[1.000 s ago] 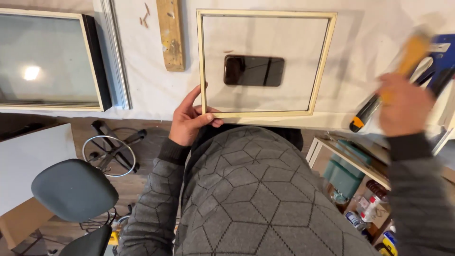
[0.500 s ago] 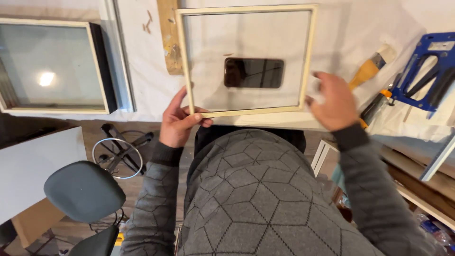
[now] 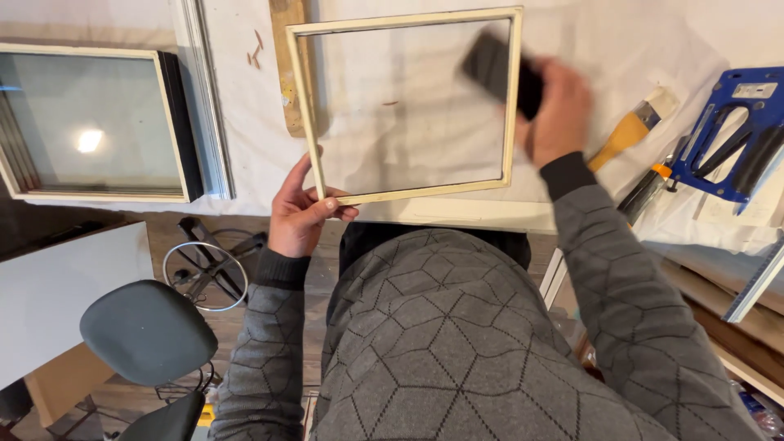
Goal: The person is assembling a picture frame, which involves cleaning the glass and measuring/cutting white plastic spacers to fit the frame dimensions.
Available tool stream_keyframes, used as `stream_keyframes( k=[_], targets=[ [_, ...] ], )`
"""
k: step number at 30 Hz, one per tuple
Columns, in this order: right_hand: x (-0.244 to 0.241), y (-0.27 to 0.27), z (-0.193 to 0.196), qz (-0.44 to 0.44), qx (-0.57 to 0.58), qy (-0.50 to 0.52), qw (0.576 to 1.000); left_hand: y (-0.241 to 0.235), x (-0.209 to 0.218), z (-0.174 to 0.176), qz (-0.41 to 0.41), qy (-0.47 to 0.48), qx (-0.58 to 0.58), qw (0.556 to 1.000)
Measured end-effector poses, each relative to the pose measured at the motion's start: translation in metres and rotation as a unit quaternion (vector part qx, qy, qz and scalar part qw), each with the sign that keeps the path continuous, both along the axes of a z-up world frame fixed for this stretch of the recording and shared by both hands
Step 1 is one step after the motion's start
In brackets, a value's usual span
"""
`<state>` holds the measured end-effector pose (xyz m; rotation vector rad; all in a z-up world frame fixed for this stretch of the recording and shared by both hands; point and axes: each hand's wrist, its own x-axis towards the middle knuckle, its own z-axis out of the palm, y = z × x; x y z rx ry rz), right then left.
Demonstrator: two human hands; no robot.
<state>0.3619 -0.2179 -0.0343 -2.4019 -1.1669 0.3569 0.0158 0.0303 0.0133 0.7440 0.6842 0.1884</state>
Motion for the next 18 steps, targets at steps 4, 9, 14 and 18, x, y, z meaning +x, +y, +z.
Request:
stream_keyframes(
  k=[4, 9, 14, 18],
  targets=[
    [0.027, -0.025, 0.006, -0.084, 0.031, -0.151, 0.985, -0.007, 0.003, -0.004, -0.015, -0.017, -0.02, 1.0],
    [-0.012, 0.006, -0.001, 0.042, 0.038, -0.089, 0.994, -0.008, 0.012, 0.005, -0.018, -0.013, -0.023, 0.999],
    [-0.075, 0.087, 0.006, 0.104, 0.096, -0.065, 0.988, 0.001, 0.016, 0.014, -0.013, -0.045, -0.007, 0.999],
    [-0.088, 0.121, 0.0, 0.066, 0.127, -0.05, 0.988, 0.004, 0.018, 0.023, -0.001, -0.049, -0.016, 0.999]
  ],
)
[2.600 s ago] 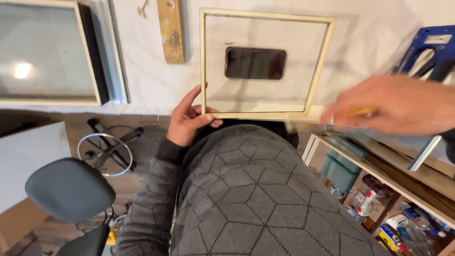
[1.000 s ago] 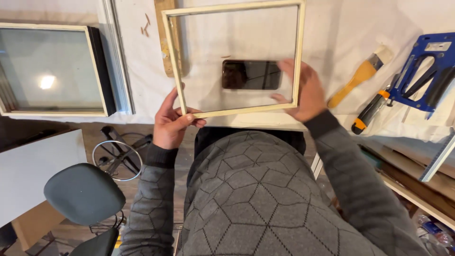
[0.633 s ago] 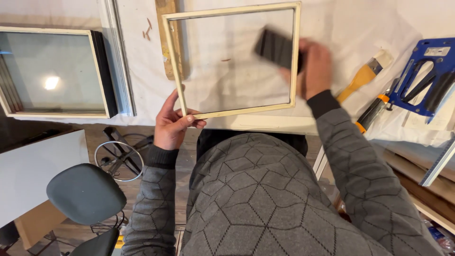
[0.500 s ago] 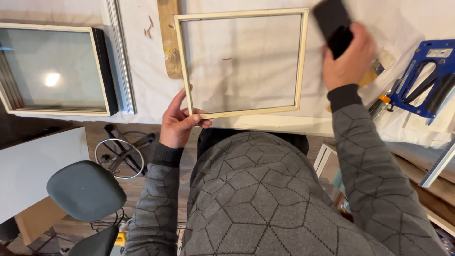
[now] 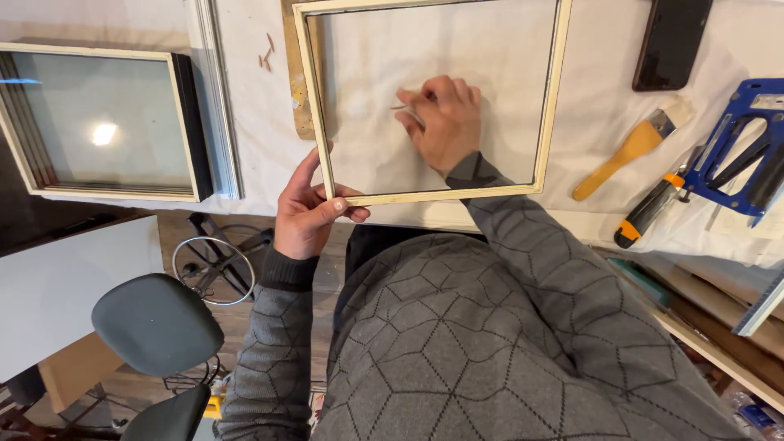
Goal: The person is assembling a picture frame, which involves cleaning the glass and measuring/cutting white plastic spacers to fit the frame dimensions.
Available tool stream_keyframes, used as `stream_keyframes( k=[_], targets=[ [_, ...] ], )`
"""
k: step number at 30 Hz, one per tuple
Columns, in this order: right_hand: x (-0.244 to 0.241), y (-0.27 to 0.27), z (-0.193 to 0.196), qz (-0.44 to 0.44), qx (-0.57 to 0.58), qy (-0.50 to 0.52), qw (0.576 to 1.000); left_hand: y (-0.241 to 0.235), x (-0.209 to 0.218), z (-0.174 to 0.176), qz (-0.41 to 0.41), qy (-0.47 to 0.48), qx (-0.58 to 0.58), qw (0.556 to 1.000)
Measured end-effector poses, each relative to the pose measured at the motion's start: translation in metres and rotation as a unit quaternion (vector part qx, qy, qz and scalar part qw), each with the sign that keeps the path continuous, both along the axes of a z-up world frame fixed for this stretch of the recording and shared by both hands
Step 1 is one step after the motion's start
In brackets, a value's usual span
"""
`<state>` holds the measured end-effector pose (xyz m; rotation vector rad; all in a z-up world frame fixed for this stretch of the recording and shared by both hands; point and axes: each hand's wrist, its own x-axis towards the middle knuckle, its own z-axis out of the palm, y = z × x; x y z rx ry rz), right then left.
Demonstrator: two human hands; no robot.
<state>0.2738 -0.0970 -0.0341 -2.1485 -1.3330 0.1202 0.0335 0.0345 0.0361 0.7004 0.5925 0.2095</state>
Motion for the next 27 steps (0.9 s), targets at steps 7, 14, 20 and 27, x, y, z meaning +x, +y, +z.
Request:
stream_keyframes(
  k=[7, 14, 20, 27],
  targets=[
    [0.037, -0.082, -0.013, -0.119, 0.018, -0.028, 0.992, 0.002, -0.001, -0.009, -0.017, 0.013, -0.001, 1.0],
    [-0.012, -0.381, 0.033, -0.215, -0.383, 0.116, 0.891, 0.0, 0.007, -0.04, -0.045, 0.026, 0.01, 0.999],
    [-0.061, -0.369, 0.087, -0.168, -0.496, 0.218, 0.824, 0.002, 0.02, -0.048, -0.088, 0.053, 0.008, 0.995],
    [0.007, -0.197, 0.085, -0.164, -0.091, 0.273, 0.944, 0.0, 0.02, -0.065, -0.086, 0.066, -0.005, 0.994]
  ],
)
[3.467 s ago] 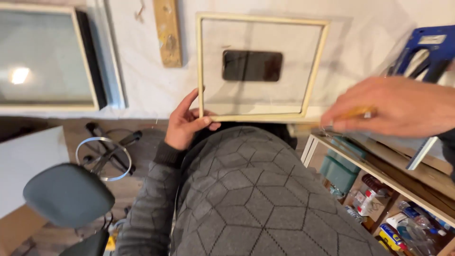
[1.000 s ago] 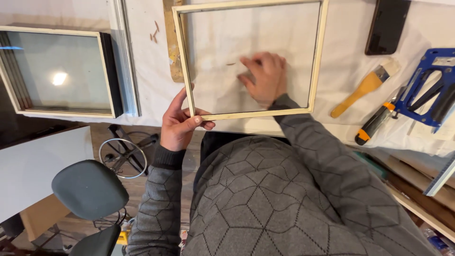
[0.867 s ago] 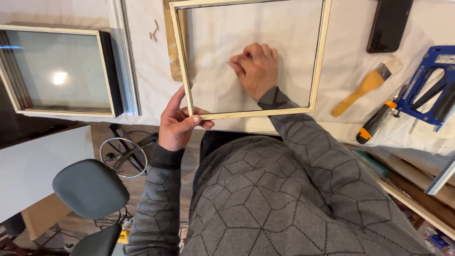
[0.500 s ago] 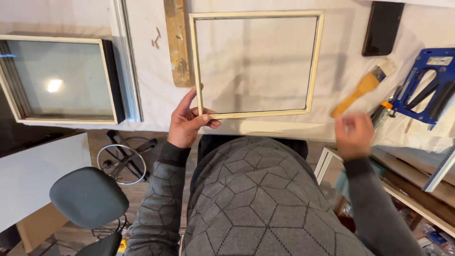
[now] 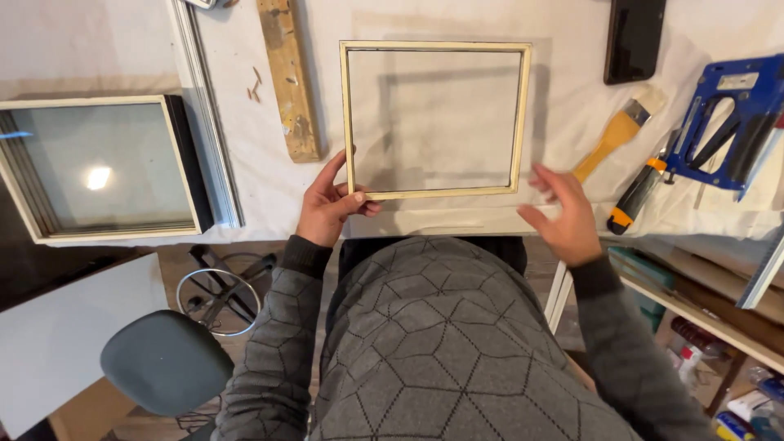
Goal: The person is assembling a picture frame, which involves cleaning the glass and measuring/cutting white plastic spacers to fit the frame dimensions.
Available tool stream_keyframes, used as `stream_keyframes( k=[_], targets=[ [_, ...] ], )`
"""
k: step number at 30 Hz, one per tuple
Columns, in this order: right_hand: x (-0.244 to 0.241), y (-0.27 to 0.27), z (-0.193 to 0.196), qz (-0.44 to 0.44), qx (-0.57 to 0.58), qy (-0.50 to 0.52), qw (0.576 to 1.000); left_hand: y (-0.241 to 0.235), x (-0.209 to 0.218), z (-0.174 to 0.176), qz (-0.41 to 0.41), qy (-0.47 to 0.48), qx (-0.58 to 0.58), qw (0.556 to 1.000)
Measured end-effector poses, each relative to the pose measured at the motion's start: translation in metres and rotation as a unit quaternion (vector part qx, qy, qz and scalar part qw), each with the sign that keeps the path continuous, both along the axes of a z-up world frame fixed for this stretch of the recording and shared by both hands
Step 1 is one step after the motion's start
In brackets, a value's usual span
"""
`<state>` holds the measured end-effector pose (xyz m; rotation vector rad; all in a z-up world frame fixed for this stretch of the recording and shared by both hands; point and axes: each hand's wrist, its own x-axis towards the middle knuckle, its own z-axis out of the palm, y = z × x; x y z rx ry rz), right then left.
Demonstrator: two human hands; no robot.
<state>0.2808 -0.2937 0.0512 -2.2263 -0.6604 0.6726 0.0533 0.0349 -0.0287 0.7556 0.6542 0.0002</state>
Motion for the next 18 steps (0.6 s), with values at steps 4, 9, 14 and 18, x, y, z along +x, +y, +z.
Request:
stream_keyframes(
  k=[4, 9, 14, 18],
  targets=[
    [0.018, 0.007, -0.035, 0.026, 0.029, 0.07, 0.997, 0.0, 0.001, -0.006, -0.002, 0.016, 0.009, 1.0],
    [0.019, 0.001, -0.061, -0.026, 0.003, 0.126, 0.992, -0.003, 0.006, -0.004, -0.015, 0.016, 0.02, 1.0],
    [0.013, 0.003, -0.069, -0.022, -0.001, 0.072, 0.997, 0.002, 0.008, 0.008, -0.091, 0.074, 0.128, 0.985],
    [0.01, 0.008, -0.064, -0.036, -0.006, 0.088, 0.995, 0.008, 0.001, -0.005, -0.119, 0.107, 0.219, 0.962]
  ],
)
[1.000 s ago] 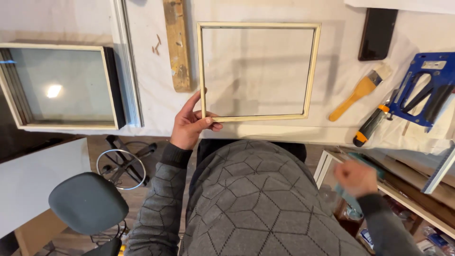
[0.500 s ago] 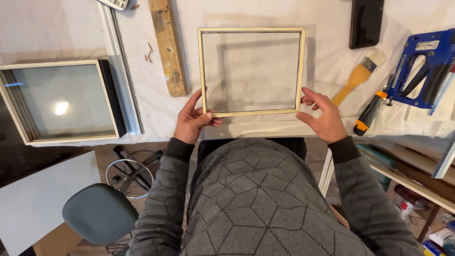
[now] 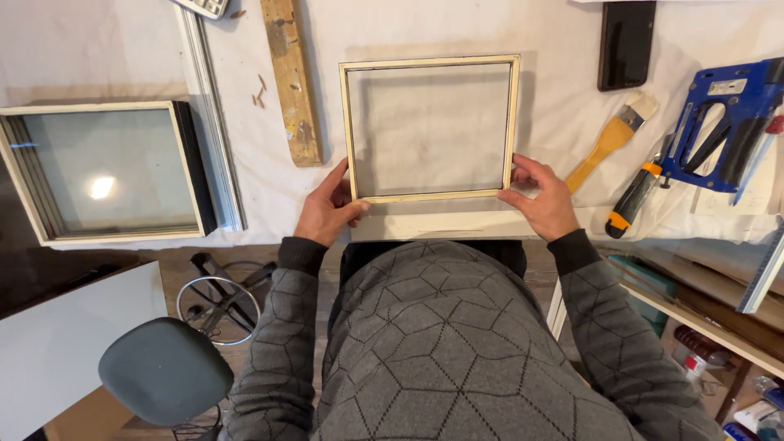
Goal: The person is assembling a picture frame, which involves cleaning the glass and measuring/cutting white plastic spacers to fit the frame dimensions.
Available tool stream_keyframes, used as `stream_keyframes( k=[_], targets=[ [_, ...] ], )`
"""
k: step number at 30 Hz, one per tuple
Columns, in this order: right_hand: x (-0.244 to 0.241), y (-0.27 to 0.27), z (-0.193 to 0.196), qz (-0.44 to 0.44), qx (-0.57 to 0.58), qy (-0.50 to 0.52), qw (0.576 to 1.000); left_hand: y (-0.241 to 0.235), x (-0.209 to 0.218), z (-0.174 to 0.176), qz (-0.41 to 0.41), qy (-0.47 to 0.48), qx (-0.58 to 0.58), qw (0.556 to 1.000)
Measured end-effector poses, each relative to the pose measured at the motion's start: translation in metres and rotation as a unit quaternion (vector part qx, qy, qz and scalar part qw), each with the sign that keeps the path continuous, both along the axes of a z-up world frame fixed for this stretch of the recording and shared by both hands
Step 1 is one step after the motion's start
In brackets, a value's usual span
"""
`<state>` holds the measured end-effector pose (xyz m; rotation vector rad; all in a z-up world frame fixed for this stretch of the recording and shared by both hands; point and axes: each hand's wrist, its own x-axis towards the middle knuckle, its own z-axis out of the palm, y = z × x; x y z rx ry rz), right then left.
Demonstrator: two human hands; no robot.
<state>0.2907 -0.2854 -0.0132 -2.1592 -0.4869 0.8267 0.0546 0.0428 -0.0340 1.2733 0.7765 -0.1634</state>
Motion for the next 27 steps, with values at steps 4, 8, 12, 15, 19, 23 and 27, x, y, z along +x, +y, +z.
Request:
stream_keyframes(
  k=[4, 8, 12, 15, 19, 23, 27],
  targets=[
    [0.0, 0.0, -0.003, 0.001, -0.004, -0.015, 1.0, 0.008, 0.016, 0.022, -0.106, 0.034, 0.151, 0.982],
    [-0.001, -0.005, -0.01, 0.005, 0.001, -0.025, 1.0, 0.006, 0.023, 0.034, -0.171, 0.021, 0.285, 0.943],
    [-0.001, -0.002, -0.004, 0.02, -0.015, -0.044, 0.999, -0.001, 0.022, 0.023, -0.182, 0.056, 0.294, 0.937],
    [0.0, 0.002, 0.001, 0.029, -0.033, -0.057, 0.997, -0.001, 0.022, 0.022, -0.178, 0.037, 0.318, 0.931],
    [0.0, -0.003, -0.005, 0.034, -0.028, -0.058, 0.997, -0.004, 0.023, 0.025, -0.192, 0.055, 0.325, 0.924],
    [0.002, 0.003, 0.005, 0.065, -0.017, -0.064, 0.996, -0.006, 0.02, 0.021, -0.194, 0.061, 0.334, 0.92],
    [0.002, 0.008, 0.012, 0.108, -0.038, -0.119, 0.986, -0.006, 0.022, 0.024, -0.19, 0.053, 0.336, 0.921]
  ],
)
